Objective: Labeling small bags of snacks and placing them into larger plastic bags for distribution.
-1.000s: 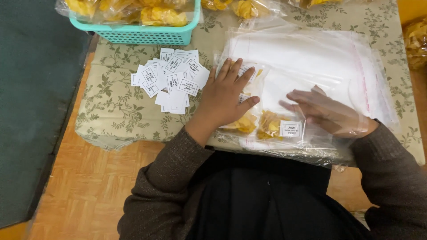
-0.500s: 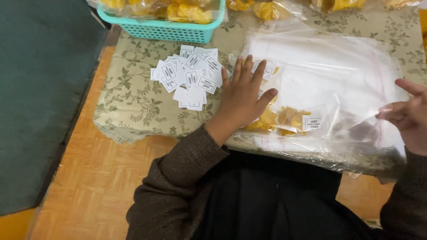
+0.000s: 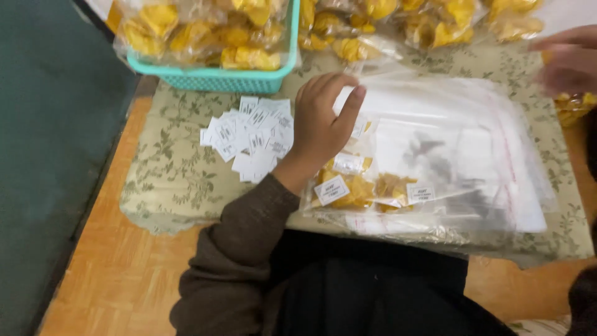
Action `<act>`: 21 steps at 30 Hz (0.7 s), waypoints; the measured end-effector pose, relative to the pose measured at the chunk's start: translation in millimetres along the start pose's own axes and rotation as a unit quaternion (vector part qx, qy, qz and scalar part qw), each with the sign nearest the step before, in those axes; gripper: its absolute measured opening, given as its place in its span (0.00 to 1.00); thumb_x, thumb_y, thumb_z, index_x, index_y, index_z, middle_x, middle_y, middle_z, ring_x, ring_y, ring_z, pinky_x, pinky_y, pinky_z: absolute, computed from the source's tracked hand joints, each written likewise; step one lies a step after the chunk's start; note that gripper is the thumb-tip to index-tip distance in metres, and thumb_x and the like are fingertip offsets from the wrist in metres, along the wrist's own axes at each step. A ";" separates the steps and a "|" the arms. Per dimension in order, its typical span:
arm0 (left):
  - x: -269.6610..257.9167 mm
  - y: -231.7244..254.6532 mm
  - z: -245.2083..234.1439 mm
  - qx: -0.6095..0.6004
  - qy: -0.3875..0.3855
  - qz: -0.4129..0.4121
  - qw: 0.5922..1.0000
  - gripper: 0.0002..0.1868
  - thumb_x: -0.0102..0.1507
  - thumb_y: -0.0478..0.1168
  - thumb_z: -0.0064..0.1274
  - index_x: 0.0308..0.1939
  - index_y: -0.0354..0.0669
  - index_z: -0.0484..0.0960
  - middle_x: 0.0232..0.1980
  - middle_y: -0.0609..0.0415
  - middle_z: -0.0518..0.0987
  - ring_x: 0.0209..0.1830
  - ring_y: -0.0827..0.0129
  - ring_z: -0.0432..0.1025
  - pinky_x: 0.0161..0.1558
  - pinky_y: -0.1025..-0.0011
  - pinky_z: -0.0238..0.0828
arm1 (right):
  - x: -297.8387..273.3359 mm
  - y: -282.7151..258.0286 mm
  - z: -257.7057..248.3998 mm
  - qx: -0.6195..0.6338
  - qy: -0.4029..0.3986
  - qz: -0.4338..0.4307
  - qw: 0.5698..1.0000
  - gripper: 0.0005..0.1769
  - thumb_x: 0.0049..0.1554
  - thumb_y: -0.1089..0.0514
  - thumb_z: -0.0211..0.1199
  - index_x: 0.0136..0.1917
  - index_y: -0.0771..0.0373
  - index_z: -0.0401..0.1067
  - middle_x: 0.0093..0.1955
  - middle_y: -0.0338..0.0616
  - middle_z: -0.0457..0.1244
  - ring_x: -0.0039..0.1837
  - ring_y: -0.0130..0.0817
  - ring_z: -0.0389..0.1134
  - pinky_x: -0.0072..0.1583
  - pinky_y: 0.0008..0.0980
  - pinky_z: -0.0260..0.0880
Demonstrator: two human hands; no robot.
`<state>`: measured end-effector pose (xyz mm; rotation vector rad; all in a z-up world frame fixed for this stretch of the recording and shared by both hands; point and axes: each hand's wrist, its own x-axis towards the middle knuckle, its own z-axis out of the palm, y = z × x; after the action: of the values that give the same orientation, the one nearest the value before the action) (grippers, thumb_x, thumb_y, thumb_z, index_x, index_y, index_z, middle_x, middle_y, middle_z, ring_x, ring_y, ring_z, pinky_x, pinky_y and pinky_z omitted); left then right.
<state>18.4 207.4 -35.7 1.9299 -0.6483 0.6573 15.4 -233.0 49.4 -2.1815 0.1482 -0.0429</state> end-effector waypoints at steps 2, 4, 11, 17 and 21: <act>-2.1 -8.4 10.0 0.013 0.037 0.002 0.999 0.17 0.69 0.52 0.41 0.39 0.48 0.81 0.41 0.58 0.82 0.45 0.58 0.75 0.52 0.59 0.63 | 9.7 -52.5 60.3 -0.015 -0.001 0.000 1.000 0.14 0.76 0.54 0.60 0.70 0.64 0.73 0.46 0.53 0.64 0.45 0.37 0.66 0.55 0.28 0.72; -8.2 -13.0 10.1 0.019 -0.005 -0.015 1.000 0.16 0.69 0.53 0.43 0.36 0.51 0.81 0.40 0.62 0.83 0.47 0.61 0.75 0.53 0.60 0.62 | 27.8 -83.1 95.9 -0.091 0.013 0.115 0.989 0.15 0.73 0.55 0.54 0.66 0.66 0.69 0.57 0.52 0.67 0.54 0.42 0.68 0.56 0.38 0.71; -17.1 -20.1 0.5 0.027 -0.048 -0.025 0.998 0.17 0.70 0.49 0.43 0.37 0.44 0.83 0.38 0.57 0.83 0.43 0.59 0.74 0.48 0.60 0.63 | 178.8 36.5 134.3 0.319 0.141 0.256 0.901 0.24 0.62 0.32 0.64 0.51 0.50 0.61 0.35 0.30 0.47 0.35 0.21 0.46 0.39 0.19 0.52; -18.5 -16.0 -0.4 0.025 -0.074 0.006 0.997 0.15 0.70 0.47 0.46 0.38 0.42 0.83 0.38 0.55 0.83 0.44 0.60 0.73 0.48 0.61 0.63 | 131.7 -4.6 132.8 0.346 0.255 0.151 0.890 0.12 0.59 0.54 0.71 0.55 0.53 0.73 0.40 0.31 0.54 0.39 0.22 0.57 0.44 0.28 0.66; -19.0 -7.9 -0.3 -0.077 -0.092 0.021 0.993 0.11 0.69 0.40 0.49 0.38 0.37 0.83 0.36 0.51 0.82 0.40 0.59 0.74 0.44 0.62 0.69 | 49.9 -69.5 115.7 0.425 0.168 0.153 0.876 0.08 0.62 0.59 0.59 0.56 0.55 0.67 0.52 0.35 0.62 0.52 0.27 0.70 0.63 0.30 0.83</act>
<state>10.2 213.9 -53.3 1.8505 -0.8316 0.4453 81.1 -105.5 38.1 -1.2322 0.5603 -0.2586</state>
